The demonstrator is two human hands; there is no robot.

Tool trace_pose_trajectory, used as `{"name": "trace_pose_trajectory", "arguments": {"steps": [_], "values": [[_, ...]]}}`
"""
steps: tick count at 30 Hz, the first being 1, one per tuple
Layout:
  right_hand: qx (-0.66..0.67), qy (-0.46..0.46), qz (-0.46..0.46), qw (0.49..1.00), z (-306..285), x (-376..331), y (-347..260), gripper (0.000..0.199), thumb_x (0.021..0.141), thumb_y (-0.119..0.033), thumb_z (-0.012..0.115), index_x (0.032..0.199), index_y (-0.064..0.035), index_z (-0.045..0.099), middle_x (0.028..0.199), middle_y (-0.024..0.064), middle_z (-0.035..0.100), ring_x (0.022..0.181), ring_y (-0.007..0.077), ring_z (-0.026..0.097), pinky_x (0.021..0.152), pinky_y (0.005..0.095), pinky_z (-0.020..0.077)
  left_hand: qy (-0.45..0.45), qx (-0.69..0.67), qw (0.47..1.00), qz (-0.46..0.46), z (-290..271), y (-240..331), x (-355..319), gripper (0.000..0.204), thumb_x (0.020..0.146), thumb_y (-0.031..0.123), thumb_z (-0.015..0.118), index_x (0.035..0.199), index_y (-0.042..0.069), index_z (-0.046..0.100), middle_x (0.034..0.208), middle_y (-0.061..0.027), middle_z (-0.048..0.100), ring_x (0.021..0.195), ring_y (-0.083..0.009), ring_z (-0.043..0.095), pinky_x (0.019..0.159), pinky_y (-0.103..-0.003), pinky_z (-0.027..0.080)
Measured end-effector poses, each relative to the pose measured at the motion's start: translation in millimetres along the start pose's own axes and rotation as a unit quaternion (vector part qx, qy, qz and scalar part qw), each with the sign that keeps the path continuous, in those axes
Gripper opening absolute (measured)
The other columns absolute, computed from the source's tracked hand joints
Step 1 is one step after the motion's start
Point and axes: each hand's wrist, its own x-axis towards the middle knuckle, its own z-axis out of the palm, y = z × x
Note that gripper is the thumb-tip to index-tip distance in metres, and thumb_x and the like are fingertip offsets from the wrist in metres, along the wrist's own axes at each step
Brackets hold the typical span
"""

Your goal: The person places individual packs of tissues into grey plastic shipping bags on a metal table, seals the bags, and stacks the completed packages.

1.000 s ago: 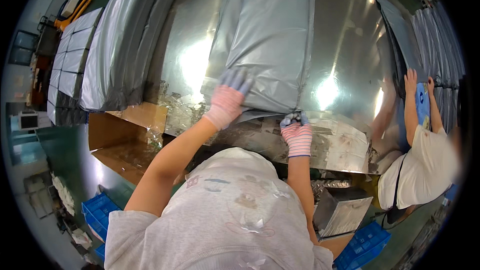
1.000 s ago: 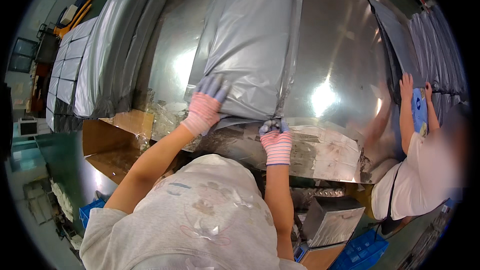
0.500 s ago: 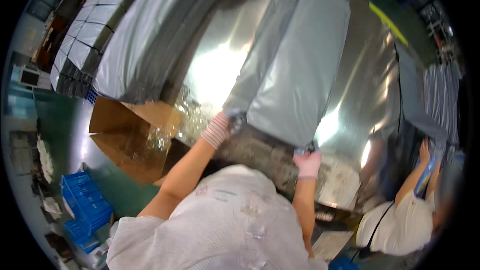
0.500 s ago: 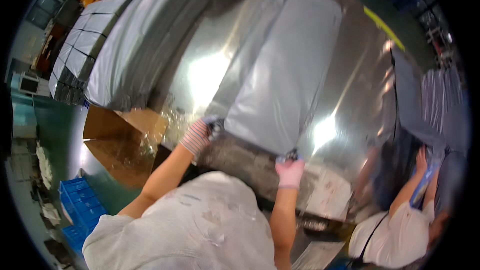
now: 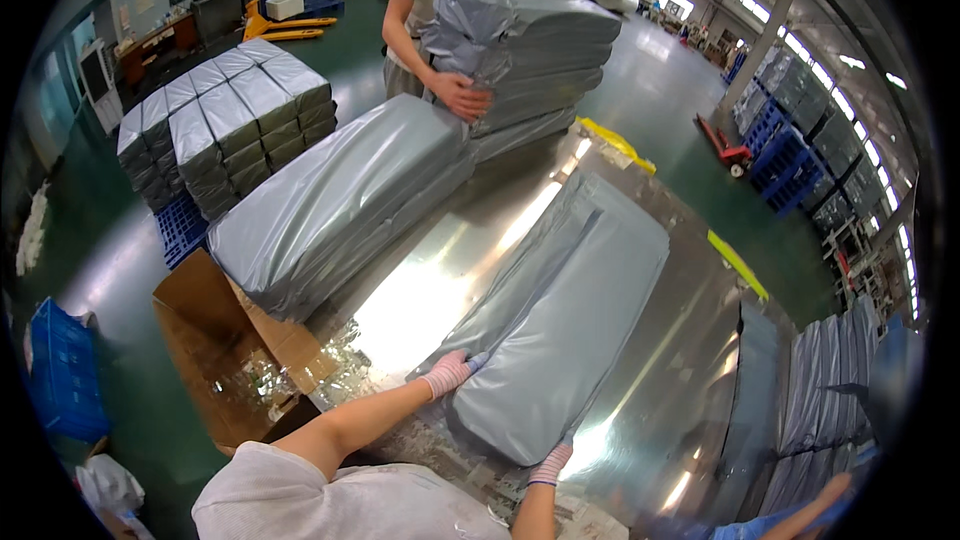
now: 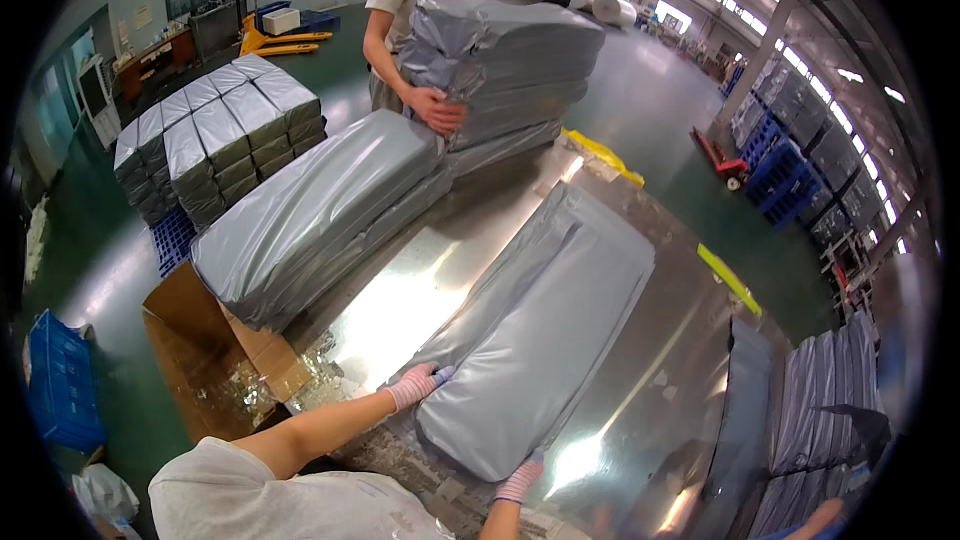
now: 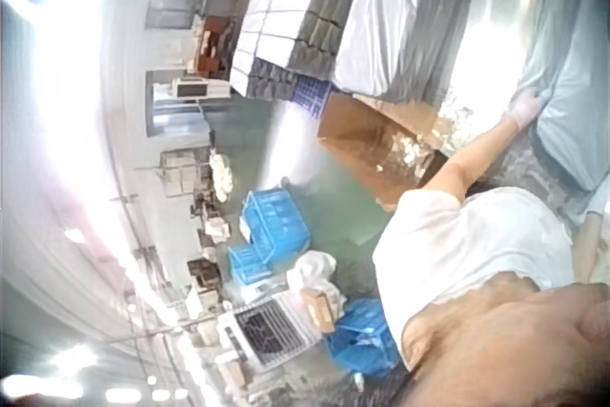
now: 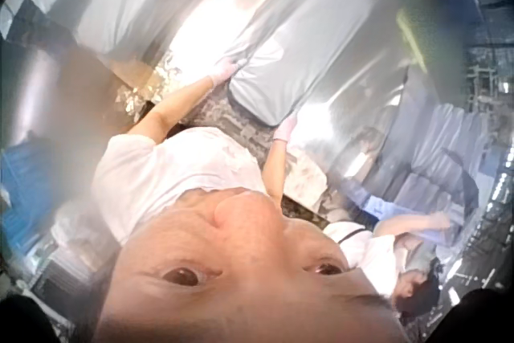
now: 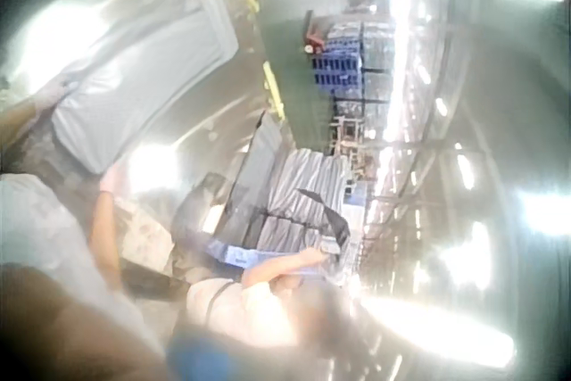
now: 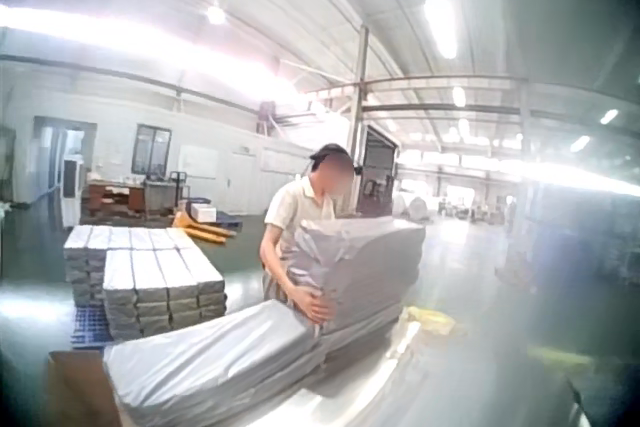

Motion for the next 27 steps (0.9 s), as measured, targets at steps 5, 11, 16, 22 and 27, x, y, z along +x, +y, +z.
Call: {"name": "trace_pose_trajectory", "arguments": {"steps": [5,11,16,22,27], "values": [[0.121,-0.095,0.101,0.983,69.7,-63.1,-89.3,0.068,0.081,-0.055,0.052,0.124,-0.0028,0.046,0.116,0.0119,0.055,0.103,0.0284,0.054,0.088,0.0395,0.0449,-0.093,-0.253,0.962,0.034,7.4,24.2,-7.3,0.076,0.082,0.06,0.047,0.133,0.005,0.039,0.127,-0.0128,0.05,0.117,-0.0237,0.046,0.097,-0.037,0.037],[0.022,-0.23,0.159,0.96,76.6,-83.6,-154.6,0.066,0.075,-0.038,0.068,0.127,-0.0057,0.044,0.122,0.0116,0.052,0.107,0.0262,0.053,0.088,0.0397,0.0463,-0.315,-0.355,0.874,0.102,-42.3,74.1,-52.4,0.074,0.075,0.034,0.071,0.133,0.004,0.036,0.122,-0.0111,0.052,0.112,-0.0187,0.051,0.096,-0.033,0.042],[0.018,-0.21,0.057,0.976,94.9,-111.3,-184.2,0.061,0.074,-0.031,0.068,0.124,-0.0036,0.047,0.108,0.0109,0.059,0.099,0.0246,0.058,0.088,0.0382,0.0478,-0.308,-0.482,0.805,0.159,-80.9,87.9,-84.6,0.069,0.077,0.025,0.069,0.133,0.004,0.035,0.121,-0.0114,0.053,0.108,-0.0205,0.055,0.092,-0.034,0.046],[-0.025,-0.282,-0.064,0.957,165.0,-198.9,-208.9,0.075,0.073,-0.026,0.069,0.133,-0.0006,0.031,0.115,0.0096,0.051,0.102,0.0228,0.054,0.088,0.0354,0.0465,-0.231,-0.497,0.793,0.265,-164.9,80.3,-143.2,0.072,0.074,0.017,0.068,0.135,0.004,0.032,0.124,-0.0134,0.051,0.111,-0.024,0.053,0.092,-0.038,0.046],[-0.059,-0.333,-0.082,0.938,241.6,-261.9,-207.0,0.063,0.075,-0.019,0.069,0.126,0.0042,0.039,0.115,0.0105,0.053,0.101,0.0213,0.053,0.087,0.0313,0.0429,-0.075,-0.479,0.831,0.272,-255.9,76.5,-209.5,0.07,0.075,0.019,0.065,0.135,0.003,0.032,0.126,-0.0144,0.049,0.11,-0.0249,0.054,0.092,-0.036,0.046]]}}
